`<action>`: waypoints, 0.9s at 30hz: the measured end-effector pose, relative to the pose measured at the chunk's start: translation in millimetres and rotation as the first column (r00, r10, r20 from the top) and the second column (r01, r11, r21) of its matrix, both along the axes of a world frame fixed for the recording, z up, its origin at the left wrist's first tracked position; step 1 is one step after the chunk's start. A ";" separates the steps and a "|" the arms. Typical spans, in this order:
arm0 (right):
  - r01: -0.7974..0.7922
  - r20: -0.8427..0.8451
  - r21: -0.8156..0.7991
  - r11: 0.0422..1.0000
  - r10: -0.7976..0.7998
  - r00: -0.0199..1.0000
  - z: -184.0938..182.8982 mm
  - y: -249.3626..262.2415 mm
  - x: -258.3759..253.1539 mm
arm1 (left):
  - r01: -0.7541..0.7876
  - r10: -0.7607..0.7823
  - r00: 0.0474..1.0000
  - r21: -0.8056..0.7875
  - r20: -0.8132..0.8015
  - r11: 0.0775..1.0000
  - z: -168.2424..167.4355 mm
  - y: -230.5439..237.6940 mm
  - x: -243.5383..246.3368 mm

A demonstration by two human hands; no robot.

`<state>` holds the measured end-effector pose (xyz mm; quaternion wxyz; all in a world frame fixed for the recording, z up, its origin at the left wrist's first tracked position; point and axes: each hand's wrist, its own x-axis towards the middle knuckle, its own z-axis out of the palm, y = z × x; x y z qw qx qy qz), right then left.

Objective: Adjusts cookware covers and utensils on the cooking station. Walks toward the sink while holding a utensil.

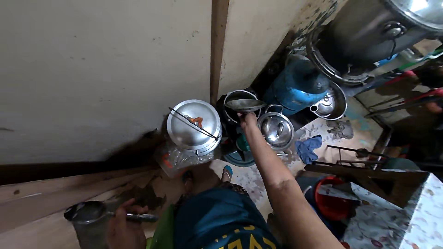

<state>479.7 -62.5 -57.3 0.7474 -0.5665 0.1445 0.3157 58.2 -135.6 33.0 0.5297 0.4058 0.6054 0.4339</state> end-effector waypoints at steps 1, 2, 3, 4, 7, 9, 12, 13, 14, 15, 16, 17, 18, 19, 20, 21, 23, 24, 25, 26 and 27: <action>-0.005 0.000 -0.017 1.000 0.005 1.000 0.7 0.1 0.1 | -0.001 0.001 1.000 -0.004 -0.007 1.000 0.0 -0.1 -0.6; -0.024 0.003 -0.035 0.999 0.024 1.000 1.5 -0.5 0.3 | -0.005 0.005 1.000 -0.005 -0.008 1.000 -0.7 -0.3 -1.5; -0.047 0.009 -0.056 0.997 0.048 0.999 3.0 -1.8 0.4 | -0.009 0.009 1.000 -0.002 -0.004 1.000 -2.3 -0.2 -2.6; -0.078 0.015 -0.071 0.994 0.079 0.997 6.2 -3.9 0.4 | -0.012 0.012 1.000 0.002 0.005 1.000 -3.9 0.2 -3.6; -0.169 0.059 -0.089 0.982 0.175 0.983 20.5 -18.1 -0.7 | -0.010 0.010 1.000 0.002 0.024 1.000 -5.4 2.4 -3.2; -0.210 0.103 -0.110 0.972 0.221 0.970 30.4 -33.6 -4.3 | -0.003 0.004 1.000 -0.013 0.021 1.000 -4.6 4.2 -1.1; -0.316 0.113 -0.202 0.927 0.342 0.933 50.4 -66.1 -18.5 | 0.014 -0.014 1.000 -0.024 0.010 1.000 -6.0 6.1 1.5; -0.320 0.112 -0.204 0.925 0.347 0.931 51.7 -73.0 -21.8 | 0.017 -0.017 1.000 -0.028 0.008 0.999 -6.8 6.2 2.0; -0.306 0.108 -0.200 0.931 0.332 0.937 49.9 -76.5 -24.0 | 0.023 -0.023 1.000 -0.032 0.010 0.999 -7.1 6.3 2.7; -0.297 0.104 -0.210 0.932 0.323 0.941 46.6 -78.2 -25.5 | 0.032 -0.031 0.999 -0.028 0.017 0.999 -7.9 6.8 3.2; -0.298 0.097 -0.236 0.925 0.327 0.940 42.5 -78.8 -26.0 | 0.037 -0.036 0.999 -0.024 0.026 0.999 -8.9 7.5 3.9; -0.309 0.094 -0.274 0.911 0.345 0.934 37.8 -79.0 -25.8 | 0.043 -0.042 0.998 -0.022 0.037 0.999 -10.3 8.4 4.2; -0.316 0.096 -0.308 0.898 0.360 0.928 32.5 -78.3 -25.1 | 0.050 -0.049 0.998 -0.023 0.045 0.998 -11.7 9.3 4.5; -0.317 0.101 -0.338 0.886 0.369 0.924 26.8 -76.9 -24.5 | 0.054 -0.053 0.997 -0.028 0.049 0.998 -12.2 10.2 4.9; -0.298 0.112 -0.363 0.883 0.359 0.926 20.5 -73.6 -23.4 | 0.059 -0.058 0.997 -0.030 0.051 0.998 -11.7 10.7 5.7; -0.286 0.116 -0.383 0.878 0.353 0.929 16.0 -70.5 -22.6 | 0.067 -0.066 0.997 -0.029 0.051 0.997 -11.2 10.9 6.1; -0.282 0.123 -0.425 0.860 0.363 0.924 12.3 -65.8 -23.1 | 0.097 -0.096 0.994 -0.009 0.047 0.995 -10.9 10.0 4.9; -0.286 0.123 -0.445 0.849 0.374 0.919 10.7 -63.9 -23.5 | 0.109 -0.109 0.993 0.001 0.046 0.994 -11.5 9.1 3.4; -0.294 0.117 -0.465 0.835 0.387 0.915 9.4 -62.2 -23.9 | 0.116 -0.117 0.992 0.011 0.048 0.993 -12.7 8.4 1.6; -0.302 0.111 -0.484 0.821 0.400 0.910 8.4 -61.1 -24.3 | 0.119 -0.120 0.992 0.018 0.049 0.993 -13.8 8.2 0.1; -0.313 0.101 -0.499 0.808 0.413 0.905 7.3 -59.6 -24.2 | 0.118 -0.119 0.992 0.023 0.051 0.993 -14.6 8.1 -0.6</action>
